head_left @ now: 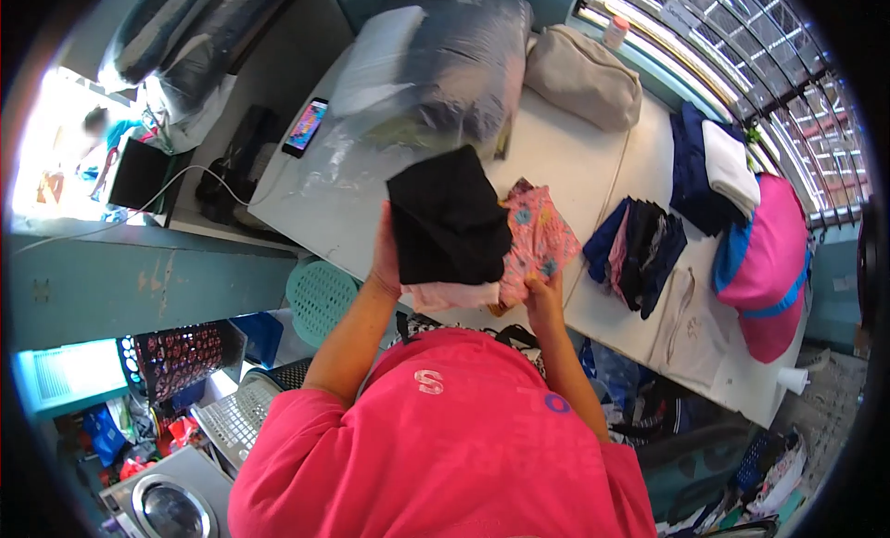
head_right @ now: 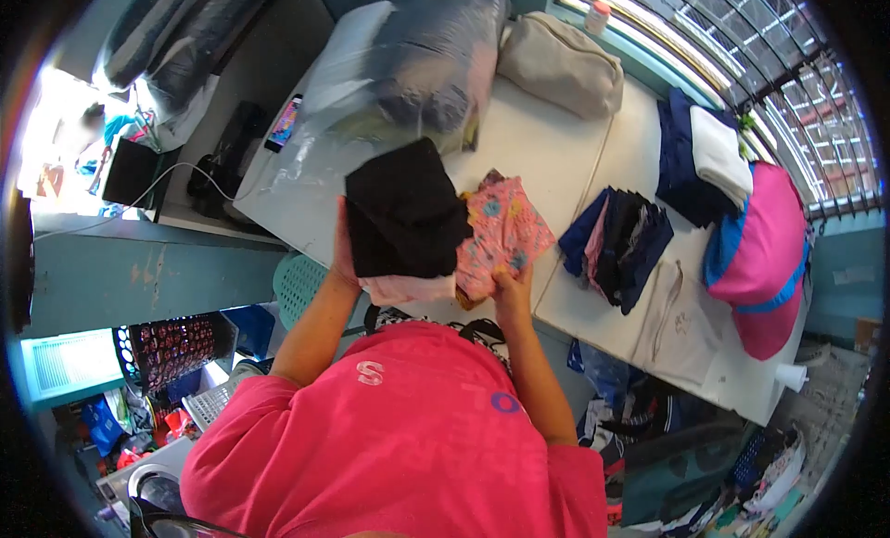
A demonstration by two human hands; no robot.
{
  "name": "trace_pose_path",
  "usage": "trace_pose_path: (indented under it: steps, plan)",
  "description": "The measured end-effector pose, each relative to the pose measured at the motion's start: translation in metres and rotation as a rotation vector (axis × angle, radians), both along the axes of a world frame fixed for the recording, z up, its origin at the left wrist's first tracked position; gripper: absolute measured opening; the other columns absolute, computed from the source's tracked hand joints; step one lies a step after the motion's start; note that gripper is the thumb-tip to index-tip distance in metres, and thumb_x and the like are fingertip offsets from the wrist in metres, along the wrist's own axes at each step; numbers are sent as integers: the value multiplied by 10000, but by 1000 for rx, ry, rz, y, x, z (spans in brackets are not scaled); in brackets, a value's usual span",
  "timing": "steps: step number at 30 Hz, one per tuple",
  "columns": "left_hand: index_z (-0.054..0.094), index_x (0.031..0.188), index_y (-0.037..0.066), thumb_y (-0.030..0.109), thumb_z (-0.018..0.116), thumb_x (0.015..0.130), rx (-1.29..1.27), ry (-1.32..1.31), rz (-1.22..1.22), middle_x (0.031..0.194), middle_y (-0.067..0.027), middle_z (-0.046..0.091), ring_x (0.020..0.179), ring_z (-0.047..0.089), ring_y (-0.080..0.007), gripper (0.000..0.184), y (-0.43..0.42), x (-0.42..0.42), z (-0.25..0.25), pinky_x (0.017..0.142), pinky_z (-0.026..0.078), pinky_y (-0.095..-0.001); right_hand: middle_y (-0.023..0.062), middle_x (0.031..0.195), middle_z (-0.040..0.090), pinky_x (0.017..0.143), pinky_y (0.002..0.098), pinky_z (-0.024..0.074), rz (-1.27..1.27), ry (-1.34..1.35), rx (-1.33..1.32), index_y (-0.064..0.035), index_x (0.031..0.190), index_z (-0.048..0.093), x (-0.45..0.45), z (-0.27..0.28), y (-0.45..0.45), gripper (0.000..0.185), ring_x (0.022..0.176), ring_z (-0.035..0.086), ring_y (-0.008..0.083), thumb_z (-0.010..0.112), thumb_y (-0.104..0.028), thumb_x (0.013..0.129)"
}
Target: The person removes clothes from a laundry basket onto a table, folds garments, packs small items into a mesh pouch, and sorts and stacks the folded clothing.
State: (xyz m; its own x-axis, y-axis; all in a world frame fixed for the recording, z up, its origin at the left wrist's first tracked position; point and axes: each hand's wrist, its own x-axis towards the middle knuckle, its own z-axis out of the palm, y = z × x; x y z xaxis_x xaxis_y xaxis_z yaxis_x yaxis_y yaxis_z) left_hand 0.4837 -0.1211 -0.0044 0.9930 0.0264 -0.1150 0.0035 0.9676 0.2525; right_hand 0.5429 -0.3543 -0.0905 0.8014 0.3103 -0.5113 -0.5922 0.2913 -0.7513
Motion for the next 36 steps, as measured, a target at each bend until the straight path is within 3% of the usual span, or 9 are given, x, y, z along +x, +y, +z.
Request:
trace_pose_path:
  steps: [3, 6, 8, 10, 13, 23, 26, 31, 36]
  plan:
    - [273, 1357, 111, 613, 409, 806, 4, 35, -101, 1376, -121, 311, 1253, 317, -294, 757, -9, 7, -5, 1051, 219, -446, 98, 1144, 472, 819, 309, 422, 12, -356, -684, -60, 1314, 269, 5, -9, -24, 625, 1036, 490, 230, 569, -55, 766]
    - [267, 1359, 110, 643, 427, 776, 24, 26, -192, 1376, -118, 311, 1256, 314, -291, 806, -19, 13, -6, 1053, 215, -440, 80, 1160, 452, 829, 332, 390, -205, -676, -819, -23, 1270, 335, 17, 9, -27, 580, 1021, 473, 218, 605, -211, 792]
    - [269, 1359, 112, 661, 445, 751, 30, 24, -242, 1377, -117, 310, 1255, 315, -287, 838, -24, 16, -12, 1053, 215, -436, 80, 1147, 471, 837, 337, 391, -156, -549, -607, -37, 1265, 370, 31, 23, -17, 608, 1044, 468, 217, 603, -358, 803]
    - [235, 1368, 100, 684, 482, 709, 50, -4, -288, 1386, -130, 288, 1250, 322, -292, 914, -31, 19, -11, 1039, 238, -456, 88, 1175, 488, 862, 373, 385, 262, 38, 299, -59, 1266, 393, 42, 30, -6, 668, 1071, 467, 220, 515, -531, 810]
    - [247, 1362, 92, 668, 545, 676, 153, -25, -294, 1380, -133, 296, 1246, 327, -291, 944, -33, 21, -20, 1034, 249, -459, 98, 1239, 474, 917, 398, 366, 362, 257, 496, -73, 1266, 407, 42, 61, 13, 747, 1121, 454, 227, 415, -649, 790]
    - [299, 1340, 89, 573, 605, 697, 138, -63, -231, 1355, -124, 342, 1226, 356, -300, 861, -25, 15, -19, 1026, 264, -467, 85, 1287, 446, 1003, 425, 293, 277, 335, 544, -116, 1278, 402, 41, 46, 28, 603, 1209, 384, 246, 413, -542, 850]
    - [341, 1310, 65, 446, 634, 727, -8, -20, -231, 1297, -131, 420, 1177, 418, -290, 756, -17, 16, -19, 1010, 301, -439, 112, 1233, 480, 887, 396, 428, 156, 344, 639, -105, 1267, 410, 53, 48, 14, 470, 1091, 493, 232, 458, -373, 884]
    - [364, 1299, 81, 489, 587, 747, 130, 147, -163, 1266, -120, 454, 1142, 454, -289, 721, -19, 20, -32, 996, 321, -441, 94, 1025, 564, 516, 212, 493, 129, -296, 37, -64, 1203, 452, 72, 105, 18, 387, 778, 579, 131, 555, -158, 842]
    - [342, 1314, 108, 609, 512, 737, -29, -17, -187, 1274, -117, 444, 1142, 455, -279, 783, -34, 34, -32, 990, 331, -448, 67, 953, 594, 603, 232, 493, 430, -477, -27, -28, 1144, 482, 40, 169, 62, 304, 809, 571, 125, 495, -171, 876]
